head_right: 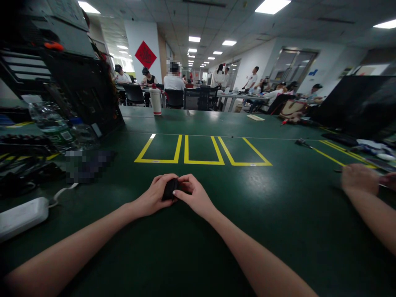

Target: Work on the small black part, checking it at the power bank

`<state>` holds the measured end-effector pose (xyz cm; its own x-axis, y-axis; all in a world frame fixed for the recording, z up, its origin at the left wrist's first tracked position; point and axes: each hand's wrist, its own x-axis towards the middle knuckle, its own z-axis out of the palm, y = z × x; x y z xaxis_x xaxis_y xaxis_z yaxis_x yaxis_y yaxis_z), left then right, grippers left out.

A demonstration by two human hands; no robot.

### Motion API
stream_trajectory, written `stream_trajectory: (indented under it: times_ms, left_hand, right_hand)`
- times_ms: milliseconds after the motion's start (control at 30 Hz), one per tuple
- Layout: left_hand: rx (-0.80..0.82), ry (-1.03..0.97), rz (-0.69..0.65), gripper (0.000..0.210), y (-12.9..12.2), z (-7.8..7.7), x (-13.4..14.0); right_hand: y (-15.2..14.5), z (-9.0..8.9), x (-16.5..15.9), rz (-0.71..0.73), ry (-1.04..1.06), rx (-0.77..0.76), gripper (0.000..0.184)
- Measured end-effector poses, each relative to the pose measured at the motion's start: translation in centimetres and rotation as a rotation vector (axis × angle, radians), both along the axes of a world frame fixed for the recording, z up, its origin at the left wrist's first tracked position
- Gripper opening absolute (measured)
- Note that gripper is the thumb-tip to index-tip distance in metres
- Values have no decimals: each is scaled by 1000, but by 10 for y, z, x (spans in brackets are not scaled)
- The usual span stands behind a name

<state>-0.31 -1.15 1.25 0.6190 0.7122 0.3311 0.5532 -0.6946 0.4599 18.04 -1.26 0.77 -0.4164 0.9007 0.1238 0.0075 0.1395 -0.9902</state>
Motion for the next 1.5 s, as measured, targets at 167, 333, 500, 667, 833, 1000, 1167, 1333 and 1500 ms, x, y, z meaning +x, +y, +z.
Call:
stream_trajectory:
  times_ms: [167,333,500,667,833,1000,1167,1333,1500]
  left_hand:
    - [-8,18,-6,57,-3,5,0]
    - [-7,19,-6,57,-2,3,0]
    - [32,-4,14,58,2,-6,1]
    - [25,-16,18,61,1,-5,1]
    - [-16,-6,-3,57,-2,3,0]
    - [4,-18,10,58,-2,2,1]
    - [15,-19,14,60,-1,-1,1]
    - [-4,-23,16,60,-2,0,0]
    - [22,-26,16,58,-1,-2,1]
  right_hand:
    - [-1,3,2,3,-66,-12,35]
    - [-4,1,2,38,-37,17,30]
    - [-4,-2,-2,-34,-22,104,21]
    - [-3,1,-3,-62,-93,59,36]
    - [-7,4,-1,21,-72,23,30]
    - [-9,5,-2,-24,-60,103,22]
    - [-7,4,-4,-85,-86,79,26]
    - [-5,5,-2,-57,-123,17,36]
    - [-7,4,-2,-1,-73,17,25]
